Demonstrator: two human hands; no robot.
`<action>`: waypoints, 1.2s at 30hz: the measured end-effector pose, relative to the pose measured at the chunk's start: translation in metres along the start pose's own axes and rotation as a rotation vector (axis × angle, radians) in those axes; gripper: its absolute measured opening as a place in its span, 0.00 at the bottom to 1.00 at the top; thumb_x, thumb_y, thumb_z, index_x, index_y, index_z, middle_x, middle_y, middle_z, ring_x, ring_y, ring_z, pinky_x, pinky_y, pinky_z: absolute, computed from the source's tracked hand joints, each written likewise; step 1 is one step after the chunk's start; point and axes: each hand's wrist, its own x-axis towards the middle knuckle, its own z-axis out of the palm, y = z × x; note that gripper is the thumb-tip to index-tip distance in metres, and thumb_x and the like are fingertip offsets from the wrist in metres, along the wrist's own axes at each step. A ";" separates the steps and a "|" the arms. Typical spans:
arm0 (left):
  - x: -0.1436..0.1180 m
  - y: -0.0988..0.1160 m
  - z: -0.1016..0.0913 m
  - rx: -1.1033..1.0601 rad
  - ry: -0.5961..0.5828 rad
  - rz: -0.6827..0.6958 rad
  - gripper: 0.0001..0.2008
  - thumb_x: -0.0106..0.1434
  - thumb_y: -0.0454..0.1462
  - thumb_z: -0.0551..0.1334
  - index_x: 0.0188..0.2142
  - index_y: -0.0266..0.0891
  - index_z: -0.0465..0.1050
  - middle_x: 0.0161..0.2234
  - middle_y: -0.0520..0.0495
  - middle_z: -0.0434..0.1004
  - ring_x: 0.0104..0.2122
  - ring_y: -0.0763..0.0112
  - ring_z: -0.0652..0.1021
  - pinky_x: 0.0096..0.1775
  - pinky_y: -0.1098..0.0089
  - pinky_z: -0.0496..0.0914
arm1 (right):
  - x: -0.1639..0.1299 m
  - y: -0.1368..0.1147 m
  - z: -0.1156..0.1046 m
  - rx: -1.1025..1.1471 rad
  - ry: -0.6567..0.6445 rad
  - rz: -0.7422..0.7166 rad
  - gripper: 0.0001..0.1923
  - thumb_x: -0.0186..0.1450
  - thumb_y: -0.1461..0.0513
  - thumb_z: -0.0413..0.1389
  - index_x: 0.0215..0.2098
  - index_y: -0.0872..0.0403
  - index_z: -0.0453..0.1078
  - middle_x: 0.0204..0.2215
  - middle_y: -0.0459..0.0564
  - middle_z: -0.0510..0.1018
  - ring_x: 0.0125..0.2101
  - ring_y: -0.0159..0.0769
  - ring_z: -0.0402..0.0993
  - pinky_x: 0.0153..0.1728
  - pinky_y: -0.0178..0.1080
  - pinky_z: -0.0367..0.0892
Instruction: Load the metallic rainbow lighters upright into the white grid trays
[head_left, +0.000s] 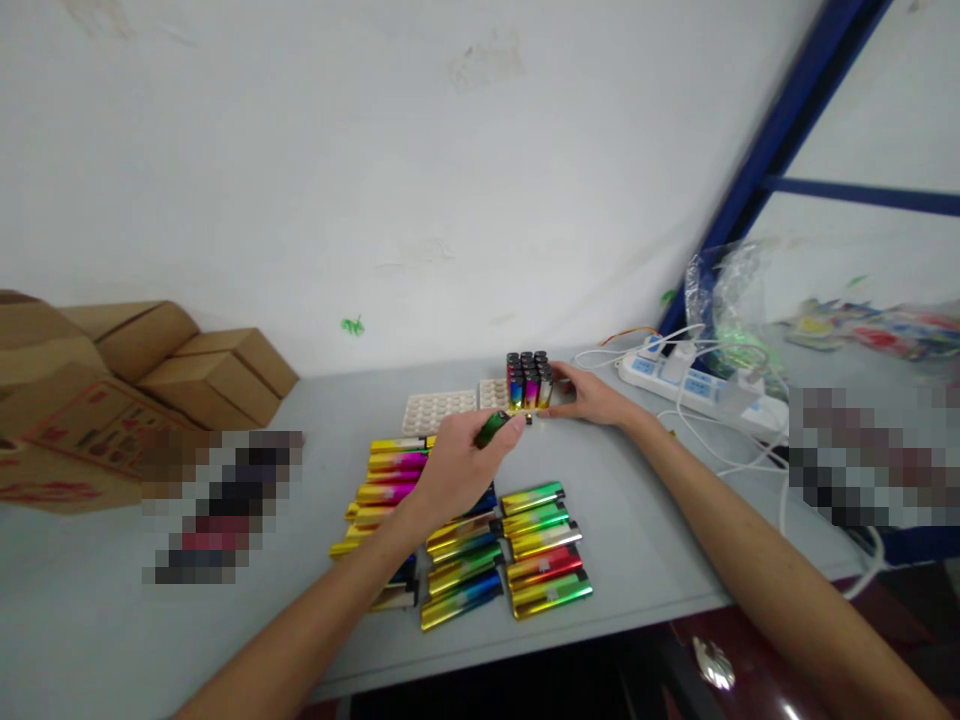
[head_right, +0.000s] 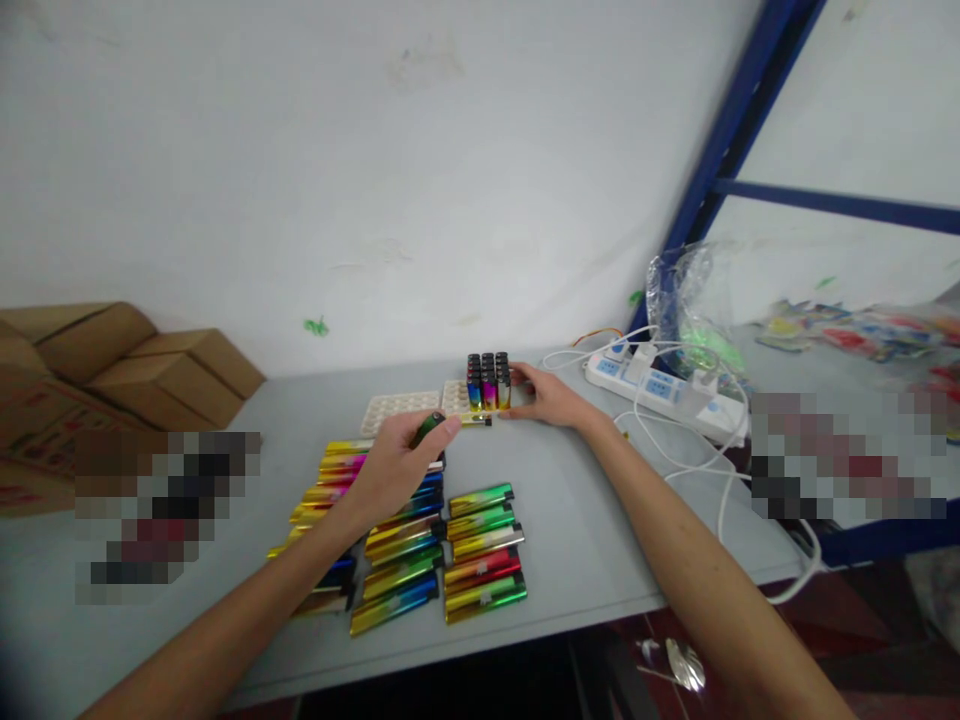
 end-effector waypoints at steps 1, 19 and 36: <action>-0.001 0.000 0.000 -0.002 0.004 -0.001 0.23 0.67 0.49 0.54 0.21 0.40 0.52 0.21 0.55 0.51 0.23 0.75 0.57 0.27 0.70 0.51 | 0.000 0.000 0.000 0.004 0.000 0.005 0.43 0.54 0.53 0.69 0.63 0.53 0.60 0.54 0.58 0.75 0.51 0.48 0.73 0.51 0.49 0.70; -0.002 0.000 0.005 0.045 0.050 -0.026 0.22 0.66 0.49 0.53 0.20 0.40 0.52 0.20 0.55 0.52 0.23 0.74 0.59 0.27 0.70 0.52 | 0.001 0.002 0.000 -0.031 0.000 -0.001 0.43 0.54 0.53 0.69 0.64 0.53 0.60 0.55 0.58 0.74 0.51 0.48 0.73 0.52 0.51 0.69; -0.001 -0.005 0.000 0.058 0.052 -0.011 0.20 0.67 0.46 0.53 0.21 0.40 0.56 0.20 0.55 0.55 0.23 0.74 0.61 0.27 0.70 0.53 | 0.001 0.002 0.002 -0.051 0.002 -0.018 0.45 0.54 0.51 0.69 0.64 0.54 0.59 0.55 0.59 0.74 0.50 0.49 0.73 0.50 0.51 0.70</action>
